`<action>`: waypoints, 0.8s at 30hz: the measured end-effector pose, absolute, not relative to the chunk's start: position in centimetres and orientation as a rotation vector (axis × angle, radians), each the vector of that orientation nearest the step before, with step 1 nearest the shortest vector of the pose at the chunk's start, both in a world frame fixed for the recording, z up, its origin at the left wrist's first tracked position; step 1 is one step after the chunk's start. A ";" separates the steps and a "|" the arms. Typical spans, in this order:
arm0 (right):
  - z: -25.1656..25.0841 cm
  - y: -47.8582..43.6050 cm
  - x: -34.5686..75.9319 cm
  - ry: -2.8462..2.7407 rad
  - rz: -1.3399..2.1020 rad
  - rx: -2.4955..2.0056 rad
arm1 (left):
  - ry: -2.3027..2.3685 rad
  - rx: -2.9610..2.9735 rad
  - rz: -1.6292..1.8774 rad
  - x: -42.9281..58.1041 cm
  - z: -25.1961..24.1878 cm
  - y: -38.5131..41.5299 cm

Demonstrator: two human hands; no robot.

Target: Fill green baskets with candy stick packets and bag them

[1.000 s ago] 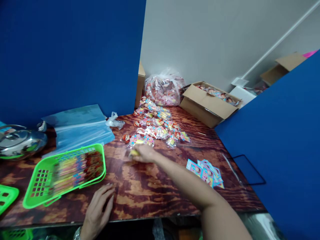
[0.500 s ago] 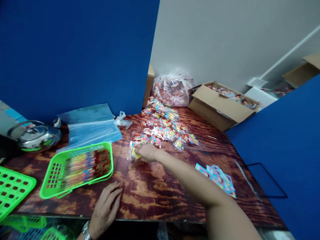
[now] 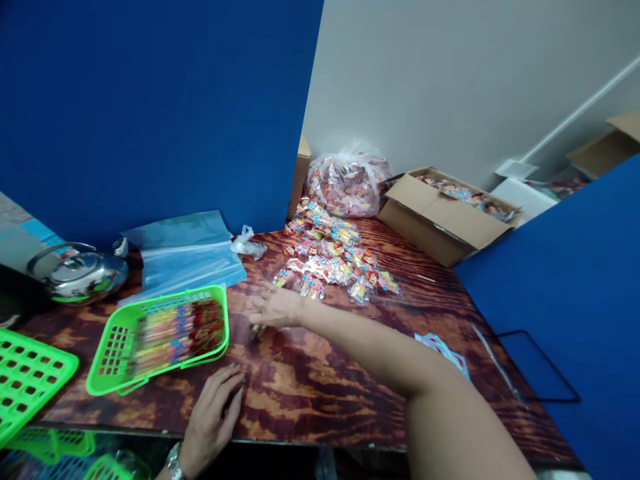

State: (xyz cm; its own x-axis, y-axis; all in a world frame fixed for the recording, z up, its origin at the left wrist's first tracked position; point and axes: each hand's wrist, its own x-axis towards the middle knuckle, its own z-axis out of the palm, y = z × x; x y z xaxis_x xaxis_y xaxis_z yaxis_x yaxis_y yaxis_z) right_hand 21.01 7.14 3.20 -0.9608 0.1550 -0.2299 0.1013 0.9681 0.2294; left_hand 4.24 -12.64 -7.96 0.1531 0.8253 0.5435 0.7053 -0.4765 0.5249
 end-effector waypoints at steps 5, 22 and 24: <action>2.2 2.2 22.2 2.799 0.107 0.613 | 1.613 2.106 1.188 4.7 -7.6 -12.2; 0.7 -2.6 24.7 2.762 -0.106 0.954 | 1.518 1.907 1.118 7.1 -7.8 -9.4; 0.6 -2.8 25.5 2.725 -0.136 1.037 | 1.479 1.894 1.102 7.1 -7.7 -9.4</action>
